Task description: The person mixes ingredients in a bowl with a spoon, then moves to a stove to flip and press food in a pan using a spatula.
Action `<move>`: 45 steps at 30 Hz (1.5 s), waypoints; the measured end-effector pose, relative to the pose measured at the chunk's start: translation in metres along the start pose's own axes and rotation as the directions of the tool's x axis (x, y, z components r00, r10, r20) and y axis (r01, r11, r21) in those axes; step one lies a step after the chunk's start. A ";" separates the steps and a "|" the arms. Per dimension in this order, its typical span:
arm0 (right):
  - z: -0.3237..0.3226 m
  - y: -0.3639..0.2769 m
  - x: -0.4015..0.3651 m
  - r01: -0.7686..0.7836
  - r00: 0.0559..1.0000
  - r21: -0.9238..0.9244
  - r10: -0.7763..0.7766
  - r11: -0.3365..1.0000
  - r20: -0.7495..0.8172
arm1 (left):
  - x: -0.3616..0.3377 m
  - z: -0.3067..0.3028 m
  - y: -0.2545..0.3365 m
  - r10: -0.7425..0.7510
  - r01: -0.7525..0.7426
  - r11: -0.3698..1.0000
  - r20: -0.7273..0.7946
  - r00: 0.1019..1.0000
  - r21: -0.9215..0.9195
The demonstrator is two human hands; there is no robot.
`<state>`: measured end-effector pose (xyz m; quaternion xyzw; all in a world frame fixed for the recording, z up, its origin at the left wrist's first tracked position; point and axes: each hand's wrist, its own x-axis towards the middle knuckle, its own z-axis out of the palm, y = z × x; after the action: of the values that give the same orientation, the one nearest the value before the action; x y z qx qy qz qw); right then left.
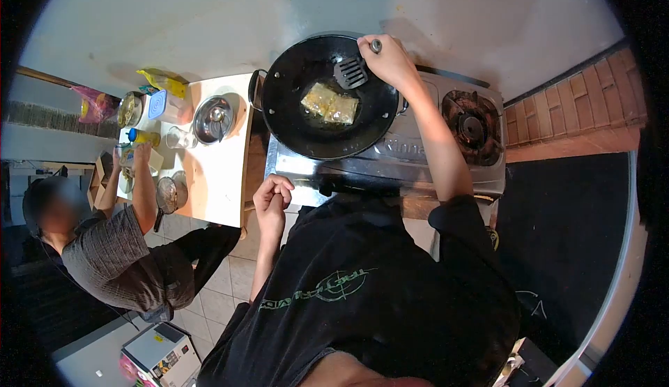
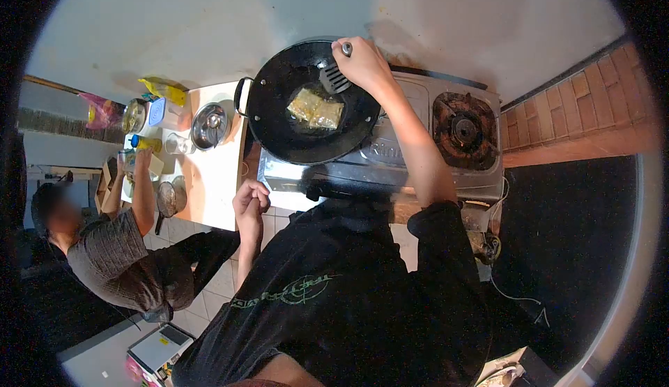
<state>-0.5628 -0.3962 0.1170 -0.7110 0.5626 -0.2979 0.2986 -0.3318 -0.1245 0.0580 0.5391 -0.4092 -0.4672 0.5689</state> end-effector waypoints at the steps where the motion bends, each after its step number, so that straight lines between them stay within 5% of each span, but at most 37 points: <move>1: 0.002 0.002 0.000 -0.001 1.000 0.000 0.001 1.000 0.001 | 0.000 0.000 0.000 -0.002 0.002 1.000 -0.002 1.000 0.004; 4: 0.003 0.004 0.002 0.099 0.995 0.023 -0.099 0.995 -0.023 | 0.000 0.000 -0.001 0.009 -0.009 1.000 0.002 1.000 0.007; 7: -0.001 -0.001 0.003 -0.046 0.991 -0.008 0.047 0.999 0.125 | -0.001 -0.002 -0.002 0.010 -0.010 1.000 -0.004 1.000 -0.002; 9: 0.007 0.003 -0.001 0.057 0.995 0.005 -0.057 0.998 -0.076 | -0.001 -0.001 -0.001 0.009 -0.009 1.000 -0.003 1.000 -0.004; 16: -0.003 -0.005 -0.004 0.001 1.000 0.063 -0.003 0.998 0.028 | -0.002 -0.002 0.000 0.009 -0.009 1.000 -0.002 1.000 -0.008; 19: 0.003 0.002 -0.005 0.059 0.996 -0.022 -0.060 0.998 -0.062 | -0.002 -0.004 -0.003 0.009 -0.009 1.000 0.003 1.000 -0.010; 22: 0.007 0.010 0.000 0.099 0.995 0.080 -0.098 0.992 -0.022 | -0.002 -0.004 -0.001 0.012 -0.012 1.000 0.003 1.000 -0.011; 25: 0.010 0.009 -0.003 0.138 0.978 0.043 -0.130 0.989 -0.165 | -0.003 -0.005 -0.001 0.017 -0.017 1.000 -0.003 1.000 0.002; 27: 0.007 0.006 -0.002 0.099 0.994 0.025 -0.097 0.995 -0.059 | -0.003 -0.006 -0.001 0.021 -0.021 1.000 0.003 1.000 -0.001; 34: 0.010 0.004 -0.004 0.120 0.986 0.007 -0.119 0.993 -0.119 | -0.005 -0.008 -0.004 0.028 -0.028 0.999 -0.007 1.000 -0.037; 39: -0.006 -0.011 -0.006 -0.006 1.000 0.033 0.005 0.999 0.028 | -0.007 -0.009 -0.004 0.016 -0.017 0.999 -0.017 1.000 -0.044; 45: 0.003 -0.003 -0.002 0.016 1.000 0.068 -0.018 0.998 0.026 | -0.010 -0.009 -0.005 0.020 -0.022 0.998 -0.031 0.999 -0.060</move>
<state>-0.5590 -0.3932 0.1170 -0.7091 0.5422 -0.3098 0.3274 -0.3254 -0.1130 0.0527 0.5241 -0.3919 -0.4652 0.5961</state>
